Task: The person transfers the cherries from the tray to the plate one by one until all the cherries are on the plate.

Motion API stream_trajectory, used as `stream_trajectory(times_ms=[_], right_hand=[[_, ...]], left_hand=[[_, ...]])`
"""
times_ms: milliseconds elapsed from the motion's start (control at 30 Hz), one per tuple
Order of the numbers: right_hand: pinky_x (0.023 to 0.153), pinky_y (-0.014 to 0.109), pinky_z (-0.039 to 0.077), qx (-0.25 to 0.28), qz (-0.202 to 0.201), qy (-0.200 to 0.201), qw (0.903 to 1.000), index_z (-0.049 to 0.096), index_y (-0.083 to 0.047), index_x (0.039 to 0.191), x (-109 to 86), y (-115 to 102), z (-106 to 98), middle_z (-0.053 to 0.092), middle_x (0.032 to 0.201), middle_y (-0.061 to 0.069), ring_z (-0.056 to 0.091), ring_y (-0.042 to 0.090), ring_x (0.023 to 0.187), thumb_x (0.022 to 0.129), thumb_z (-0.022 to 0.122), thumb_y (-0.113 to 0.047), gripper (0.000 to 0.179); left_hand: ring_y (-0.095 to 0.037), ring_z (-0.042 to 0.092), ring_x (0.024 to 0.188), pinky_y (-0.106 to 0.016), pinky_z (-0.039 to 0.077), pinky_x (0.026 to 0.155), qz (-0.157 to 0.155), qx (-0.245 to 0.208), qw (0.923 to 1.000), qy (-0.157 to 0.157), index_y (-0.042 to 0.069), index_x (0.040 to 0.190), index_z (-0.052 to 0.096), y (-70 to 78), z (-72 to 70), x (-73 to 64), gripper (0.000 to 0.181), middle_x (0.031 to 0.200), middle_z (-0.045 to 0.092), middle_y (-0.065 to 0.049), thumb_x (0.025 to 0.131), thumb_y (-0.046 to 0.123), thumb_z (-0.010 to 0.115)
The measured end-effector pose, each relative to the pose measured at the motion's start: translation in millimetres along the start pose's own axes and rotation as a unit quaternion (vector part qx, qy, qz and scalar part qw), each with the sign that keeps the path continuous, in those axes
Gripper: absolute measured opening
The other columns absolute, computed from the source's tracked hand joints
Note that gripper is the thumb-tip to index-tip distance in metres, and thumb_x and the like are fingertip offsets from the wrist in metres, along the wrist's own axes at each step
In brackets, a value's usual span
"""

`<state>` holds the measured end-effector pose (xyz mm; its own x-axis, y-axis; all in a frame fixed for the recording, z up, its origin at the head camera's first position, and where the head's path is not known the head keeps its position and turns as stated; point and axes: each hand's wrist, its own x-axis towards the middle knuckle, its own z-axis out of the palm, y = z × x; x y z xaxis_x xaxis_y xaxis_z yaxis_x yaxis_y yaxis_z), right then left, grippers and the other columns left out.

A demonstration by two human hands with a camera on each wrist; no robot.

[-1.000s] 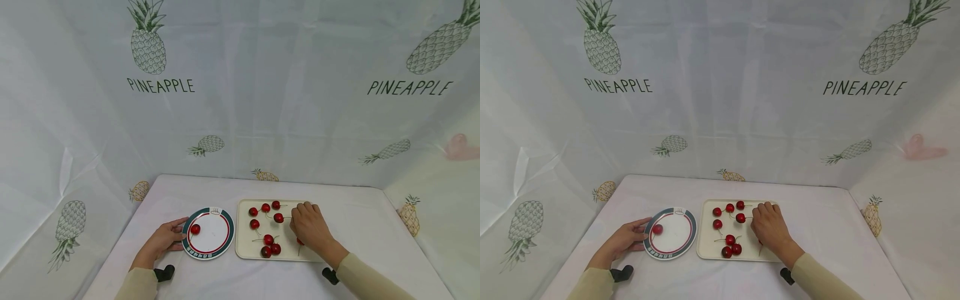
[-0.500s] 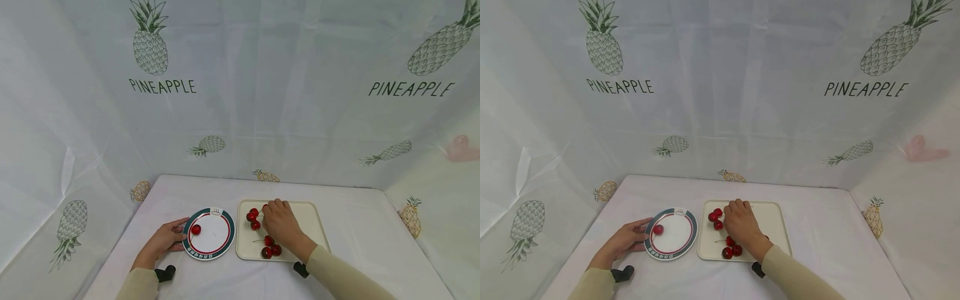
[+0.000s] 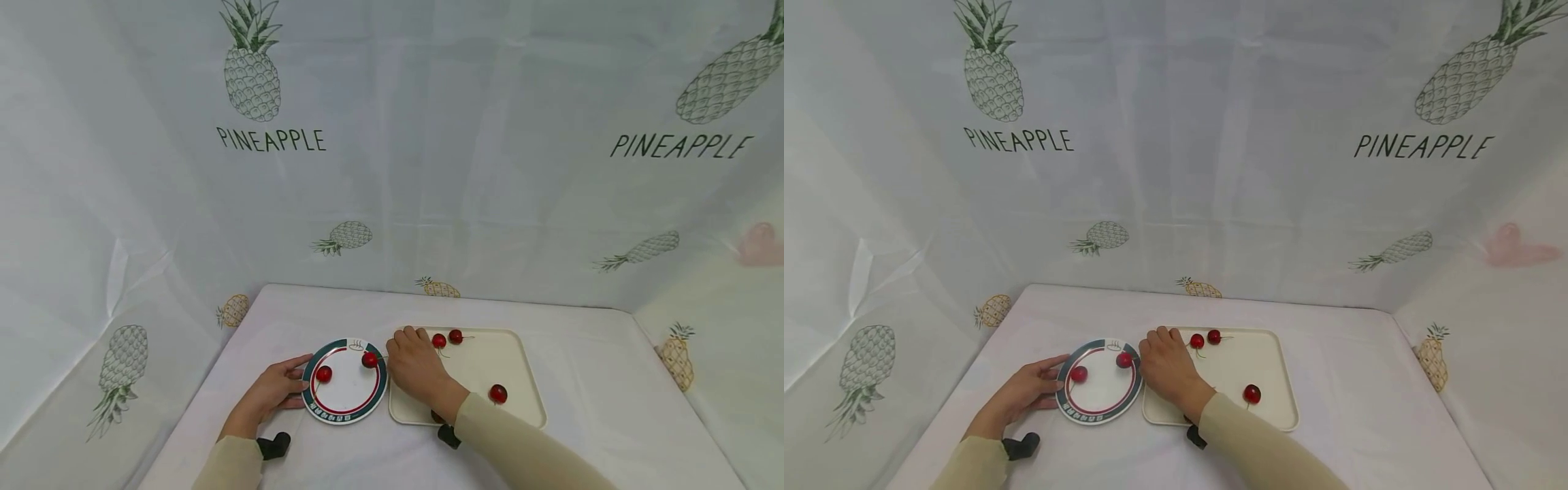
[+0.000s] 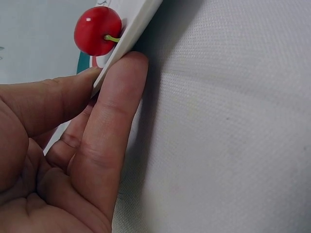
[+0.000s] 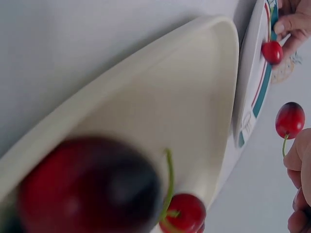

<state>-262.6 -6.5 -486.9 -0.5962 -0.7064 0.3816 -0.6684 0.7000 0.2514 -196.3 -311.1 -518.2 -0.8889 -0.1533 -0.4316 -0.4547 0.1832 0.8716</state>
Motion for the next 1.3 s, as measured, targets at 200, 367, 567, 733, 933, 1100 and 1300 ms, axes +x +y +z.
stream_trajectory(times_ms=[200,367,567,733,933,1100,1300], right_hand=[[0.076,0.033,0.04,-0.008,-0.008,-0.036,0.9993,0.063,-0.012,0.093,14.7,-16.3,0.5,0.053,0.083,0.0,0.042,0.02,0.083,0.088,0.067,-0.034,0.023],[0.076,0.033,0.038,-0.003,-0.011,-0.058,0.9982,0.064,-0.013,0.096,26.7,-28.5,5.7,0.053,0.084,-0.001,0.04,0.02,0.084,0.089,0.063,-0.031,0.019],[0.081,0.033,0.041,0.001,-0.005,-0.086,0.9963,0.064,-0.013,0.103,37.8,-42.5,14.8,0.056,0.089,-0.001,0.042,0.019,0.087,0.093,0.058,-0.034,0.024],[0.078,0.033,0.04,-0.006,-0.001,-0.079,0.9969,0.063,-0.012,0.101,43.0,-51.8,21.3,0.055,0.086,-0.001,0.043,0.019,0.084,0.095,0.054,-0.031,0.022],[0.075,0.033,0.039,-0.01,-0.001,-0.075,0.9972,0.063,-0.012,0.099,44.2,-59.4,24.5,0.054,0.084,0.0,0.043,0.019,0.082,0.095,0.053,-0.03,0.022],[0.075,0.033,0.04,-0.015,-0.003,-0.083,0.9964,0.064,-0.011,0.102,44.7,-64.8,26.5,0.055,0.085,0.001,0.045,0.019,0.082,0.095,0.053,-0.03,0.024],[0.076,0.033,0.04,-0.016,-0.006,-0.086,0.9961,0.065,-0.01,0.105,45.5,-70.3,29.2,0.057,0.087,0.002,0.045,0.019,0.083,0.095,0.054,-0.033,0.027]], left_hand=[[-0.022,0.068,0.08,-0.04,0.062,0.071,-0.003,-0.001,1.0,-0.002,0.023,0.142,0.052,1.4,0.0,1.6,0.06,0.127,0.059,-0.017,0.088,-0.001,0.064],[-0.022,0.068,0.08,-0.039,0.062,0.071,-0.006,0.0,1.0,0.001,0.023,0.142,0.052,2.0,-0.2,1.7,0.06,0.126,0.059,-0.017,0.088,-0.002,0.064],[-0.022,0.068,0.082,-0.039,0.062,0.071,0.002,-0.004,1.0,-0.006,0.023,0.142,0.052,1.2,-0.7,1.4,0.059,0.126,0.057,-0.018,0.089,-0.001,0.063],[-0.022,0.069,0.082,-0.04,0.062,0.071,0.005,-0.009,0.9999,-0.01,0.023,0.142,0.052,-1.0,0.0,2.4,0.059,0.124,0.059,-0.017,0.089,-0.002,0.063],[-0.021,0.068,0.081,-0.04,0.062,0.071,0.001,-0.006,1.0,-0.007,0.023,0.142,0.052,-0.8,1.3,3.0,0.059,0.123,0.059,-0.016,0.089,-0.002,0.063],[-0.021,0.069,0.081,-0.04,0.062,0.071,-0.004,-0.005,1.0,-0.005,0.022,0.142,0.052,-0.4,2.0,3.3,0.06,0.125,0.06,-0.016,0.088,-0.002,0.064],[-0.021,0.069,0.08,-0.039,0.062,0.071,-0.006,0.001,1.0,0.0,0.023,0.142,0.052,-0.3,1.4,3.5,0.06,0.125,0.06,-0.016,0.088,-0.001,0.065]])
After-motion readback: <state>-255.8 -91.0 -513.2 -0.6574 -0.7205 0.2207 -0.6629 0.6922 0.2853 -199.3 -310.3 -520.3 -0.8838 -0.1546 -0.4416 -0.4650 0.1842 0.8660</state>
